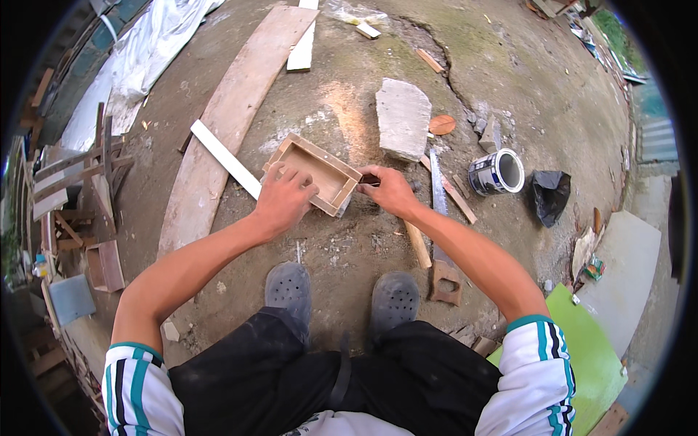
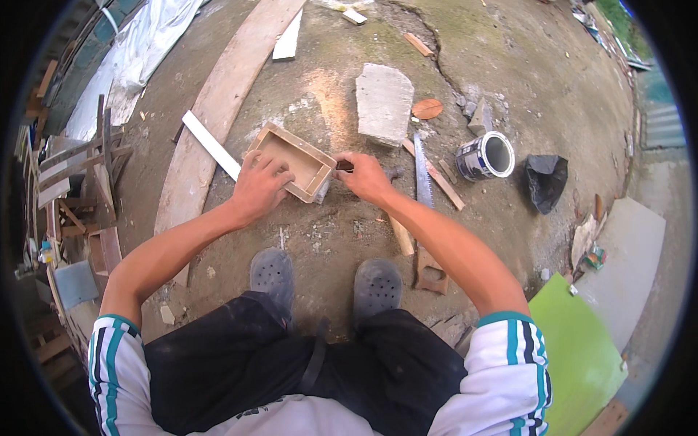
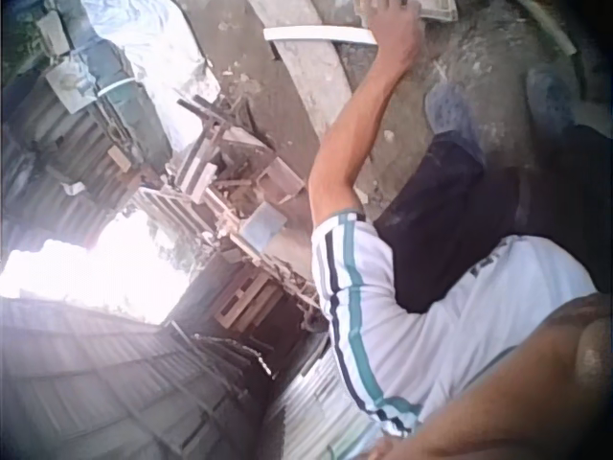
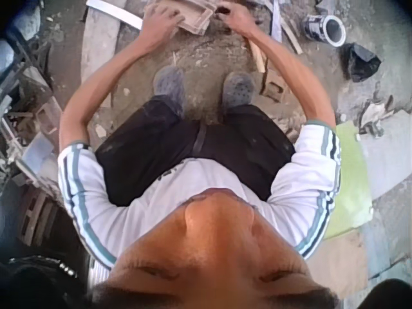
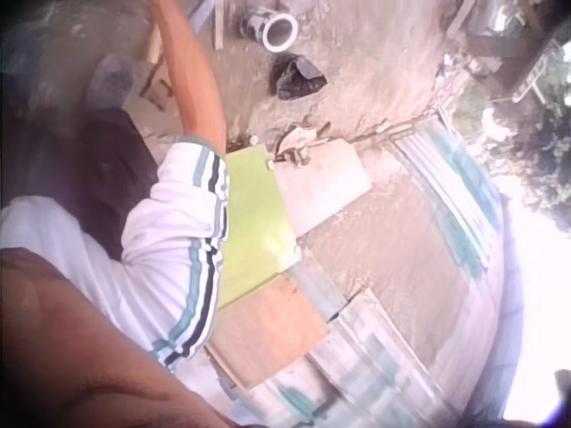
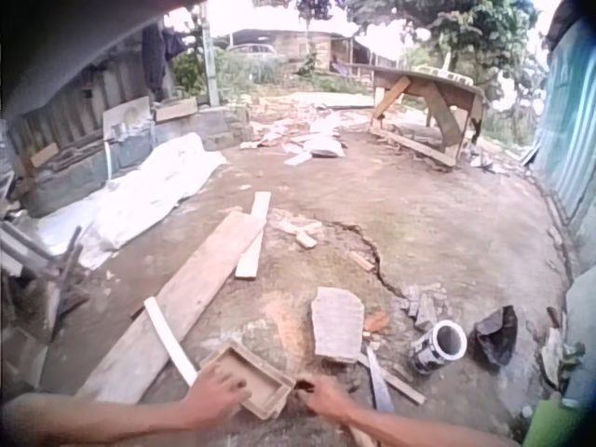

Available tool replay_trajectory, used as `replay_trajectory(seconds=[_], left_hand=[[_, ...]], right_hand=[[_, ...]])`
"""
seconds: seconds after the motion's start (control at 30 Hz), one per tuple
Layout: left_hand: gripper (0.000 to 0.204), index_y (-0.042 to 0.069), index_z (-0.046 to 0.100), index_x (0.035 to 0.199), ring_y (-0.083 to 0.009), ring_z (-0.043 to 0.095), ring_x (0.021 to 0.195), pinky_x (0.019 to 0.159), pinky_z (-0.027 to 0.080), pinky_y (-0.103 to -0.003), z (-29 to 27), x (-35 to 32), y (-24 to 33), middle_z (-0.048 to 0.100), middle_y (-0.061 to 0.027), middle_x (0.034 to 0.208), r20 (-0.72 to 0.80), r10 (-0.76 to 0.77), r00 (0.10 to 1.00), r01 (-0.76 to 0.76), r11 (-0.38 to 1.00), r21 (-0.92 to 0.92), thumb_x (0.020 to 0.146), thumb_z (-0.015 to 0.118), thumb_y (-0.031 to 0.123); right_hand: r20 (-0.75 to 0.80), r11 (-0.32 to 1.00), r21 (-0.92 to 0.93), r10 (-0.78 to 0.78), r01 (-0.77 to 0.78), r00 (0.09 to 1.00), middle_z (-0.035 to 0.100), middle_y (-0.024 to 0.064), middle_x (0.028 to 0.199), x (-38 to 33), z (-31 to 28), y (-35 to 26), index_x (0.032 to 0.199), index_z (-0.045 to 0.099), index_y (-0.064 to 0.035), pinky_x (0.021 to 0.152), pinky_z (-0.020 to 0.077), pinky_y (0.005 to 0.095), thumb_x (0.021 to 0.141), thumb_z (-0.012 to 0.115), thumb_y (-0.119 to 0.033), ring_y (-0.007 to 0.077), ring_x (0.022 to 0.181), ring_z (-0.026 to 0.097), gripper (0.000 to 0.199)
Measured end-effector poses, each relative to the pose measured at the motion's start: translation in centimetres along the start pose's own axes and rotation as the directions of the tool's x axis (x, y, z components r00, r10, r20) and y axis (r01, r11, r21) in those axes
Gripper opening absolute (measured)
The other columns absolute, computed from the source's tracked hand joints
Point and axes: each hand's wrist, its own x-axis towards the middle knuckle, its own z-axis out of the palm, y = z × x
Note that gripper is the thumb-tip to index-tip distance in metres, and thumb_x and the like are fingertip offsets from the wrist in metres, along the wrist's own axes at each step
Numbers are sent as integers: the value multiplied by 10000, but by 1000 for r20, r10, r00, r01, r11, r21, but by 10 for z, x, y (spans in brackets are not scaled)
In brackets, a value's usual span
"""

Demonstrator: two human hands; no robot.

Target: The person assembles a small wooden box by fitting pre-cut pieces together and securing them with nails. They use a hammer to drive nails into the joints and repeatedly check the alignment of the box sides.

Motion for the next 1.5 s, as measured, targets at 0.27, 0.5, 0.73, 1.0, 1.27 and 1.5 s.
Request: replay_trajectory(seconds=[0.27,0.5,0.73,1.0,1.27,1.5], left_hand=[[205,162,696,980,-202,602,1097,993,457,-397,-14,-4,-51,649,-11,1055,-40,132,990,-126,984,125,777,715,149],[284,103,689,1073,-242,570,1196,1080,429,-420,-11,-6,-66,640,-61,1143,3,115,993,-115,992,43,795,701,159],[509,85,666,1165,-260,517,1302,1218,270,-539,-8,-12,-42,624,-90,1207,-37,41,998,-46,991,-128,786,779,407],[446,60,687,1009,-255,566,1172,1187,283,-561,12,-8,-14,623,-84,1080,-122,-116,986,100,986,-131,787,799,430],[385,69,684,960,-231,597,1076,1175,271,-551,23,-2,-11,627,-56,1003,-162,-158,974,135,980,-143,787,817,386],[357,81,650,1004,-248,582,1177,1209,263,-542,15,-9,-16,631,-70,1099,-127,-136,983,101,962,-253,794,810,322]], right_hand=[[-23,993,-46,-106,105,994,740,177,1097,5,23,-20,1166,722,-52,908,533,394,930,687,-122,293,1002,715,248],[-50,972,-168,-174,164,983,724,188,1102,11,36,-22,1170,715,-43,918,532,406,923,700,-147,345,993,695,268],[-77,870,-321,-419,375,905,679,170,1171,10,35,-18,1306,627,-69,909,536,432,880,759,-162,367,1053,664,455],[-74,845,-407,-409,347,909,641,164,1247,14,43,-18,1367,566,-90,905,551,446,862,778,-176,382,1080,657,554],[-104,816,-386,-502,430,859,661,161,1173,18,46,-15,1341,567,-71,845,575,443,858,769,-137,385,1010,677,528],[-112,851,-338,-460,401,881,670,177,1219,17,47,-9,1354,572,-87,930,556,427,831,813,-136,383,1092,666,578]])
